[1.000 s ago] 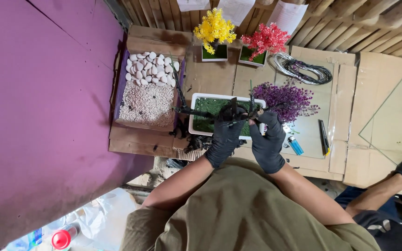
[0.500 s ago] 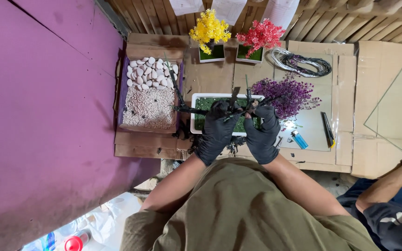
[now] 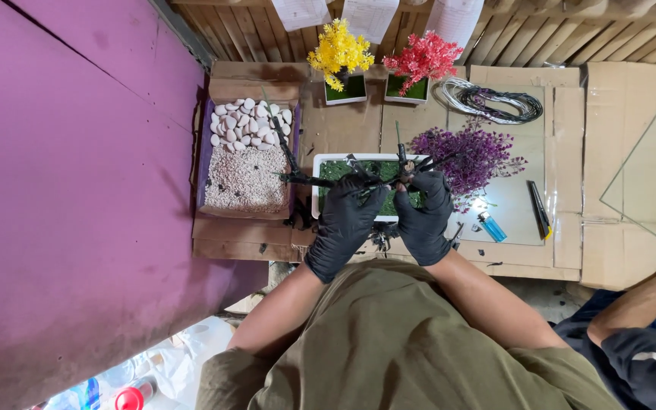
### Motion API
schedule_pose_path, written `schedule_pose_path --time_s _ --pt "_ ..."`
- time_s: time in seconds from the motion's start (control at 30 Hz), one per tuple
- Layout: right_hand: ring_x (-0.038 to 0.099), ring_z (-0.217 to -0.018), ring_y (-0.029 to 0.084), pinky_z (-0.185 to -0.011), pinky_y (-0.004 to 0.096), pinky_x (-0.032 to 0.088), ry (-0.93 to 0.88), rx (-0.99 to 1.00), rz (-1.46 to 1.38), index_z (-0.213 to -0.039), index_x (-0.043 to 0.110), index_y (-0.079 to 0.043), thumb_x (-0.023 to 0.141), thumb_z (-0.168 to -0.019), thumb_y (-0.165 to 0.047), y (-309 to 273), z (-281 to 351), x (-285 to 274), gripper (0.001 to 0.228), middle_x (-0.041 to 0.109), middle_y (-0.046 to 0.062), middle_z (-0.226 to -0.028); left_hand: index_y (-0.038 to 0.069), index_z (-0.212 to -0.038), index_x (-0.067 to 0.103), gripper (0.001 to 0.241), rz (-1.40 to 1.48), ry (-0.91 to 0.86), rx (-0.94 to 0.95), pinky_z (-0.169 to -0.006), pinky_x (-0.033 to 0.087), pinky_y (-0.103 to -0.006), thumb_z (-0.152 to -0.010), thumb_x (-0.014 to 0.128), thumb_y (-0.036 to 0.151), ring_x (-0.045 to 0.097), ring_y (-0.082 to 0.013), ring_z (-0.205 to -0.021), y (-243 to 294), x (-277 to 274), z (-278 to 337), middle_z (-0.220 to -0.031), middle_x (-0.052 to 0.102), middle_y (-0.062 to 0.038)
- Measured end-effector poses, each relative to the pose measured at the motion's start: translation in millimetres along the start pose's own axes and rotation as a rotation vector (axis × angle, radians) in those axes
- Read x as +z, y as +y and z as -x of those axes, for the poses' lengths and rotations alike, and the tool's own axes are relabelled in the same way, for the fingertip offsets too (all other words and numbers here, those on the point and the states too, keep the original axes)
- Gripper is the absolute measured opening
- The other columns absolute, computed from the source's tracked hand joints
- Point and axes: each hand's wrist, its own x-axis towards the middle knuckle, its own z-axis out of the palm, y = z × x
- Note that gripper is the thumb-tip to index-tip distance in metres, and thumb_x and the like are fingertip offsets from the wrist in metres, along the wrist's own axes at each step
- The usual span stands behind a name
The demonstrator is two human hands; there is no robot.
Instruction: The person wraps black electrical tape around the branches of a small bonsai tree placed in a white rectangular pot. They use both hands to secure the tape, occasionally using scissors to cut the tape and a lighter to seal the ends.
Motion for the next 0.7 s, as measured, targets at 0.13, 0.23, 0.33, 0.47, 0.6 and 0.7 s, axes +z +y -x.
schedule_pose_path --time_s 0.13,0.23,0.33,0.47,0.6,0.7 --pt "0.068 -0.087 0.039 -0.074 0.047 0.061 -0.017 0.012 0.001 -0.098 0.070 -0.008 0.088 -0.086 -0.002 -1 -1 -1 0.022 0.068 0.010 -0.088 0.010 -0.100 0.077 0.023 -0.048 0.055 -0.002 -0.102 0.055 -0.0362 -0.082 0.088 0.021 0.076 -0.0190 -0.097 4 10 8 -0.092 0.080 -0.009" --pt "0.067 -0.085 0.039 -0.075 0.047 0.059 -0.006 -0.016 0.014 -0.101 0.072 -0.008 0.086 -0.087 -0.001 5 1 1 0.022 0.068 0.010 -0.087 0.009 -0.099 0.078 0.022 -0.015 0.051 -0.045 -0.099 0.056 -0.0364 -0.083 0.088 0.020 0.076 -0.0196 -0.096 17 7 9 -0.092 0.080 -0.008" --pt "0.067 -0.082 0.037 -0.074 0.046 0.058 0.008 -0.037 0.037 -0.101 0.073 -0.009 0.088 -0.084 -0.001 13 3 2 0.024 0.069 0.009 -0.086 0.009 -0.097 0.079 0.020 -0.009 0.022 -0.058 -0.096 0.058 -0.0418 -0.085 0.086 0.024 0.077 -0.0254 -0.094 20 8 10 -0.091 0.080 -0.010" --pt "0.066 -0.080 0.039 -0.072 0.046 0.058 0.029 -0.038 0.038 -0.102 0.074 -0.007 0.088 -0.084 0.002 12 4 3 0.025 0.070 0.010 -0.086 0.018 -0.097 0.081 0.020 -0.176 0.044 0.015 -0.103 0.054 -0.0439 -0.087 0.084 0.035 0.075 -0.0284 -0.100 -8 19 16 -0.094 0.080 -0.007" --pt "0.067 -0.080 0.037 -0.074 0.045 0.058 0.039 -0.056 0.072 -0.101 0.076 -0.009 0.090 -0.082 0.000 21 8 2 0.025 0.070 0.009 -0.086 0.017 -0.093 0.080 0.019 -0.098 0.030 0.070 -0.110 0.049 -0.0459 -0.089 0.082 0.036 0.073 -0.0293 -0.108 3 20 26 -0.096 0.080 -0.008" --pt "0.067 -0.085 0.040 -0.082 0.048 0.057 -0.001 -0.063 -0.115 -0.105 0.074 -0.005 0.089 -0.085 -0.005 26 10 -2 0.026 0.071 0.013 -0.093 0.015 -0.092 0.079 0.011 -0.027 0.074 0.070 -0.105 0.051 -0.0408 -0.087 0.084 0.024 0.074 -0.0268 -0.102 -11 27 32 -0.092 0.079 -0.008"
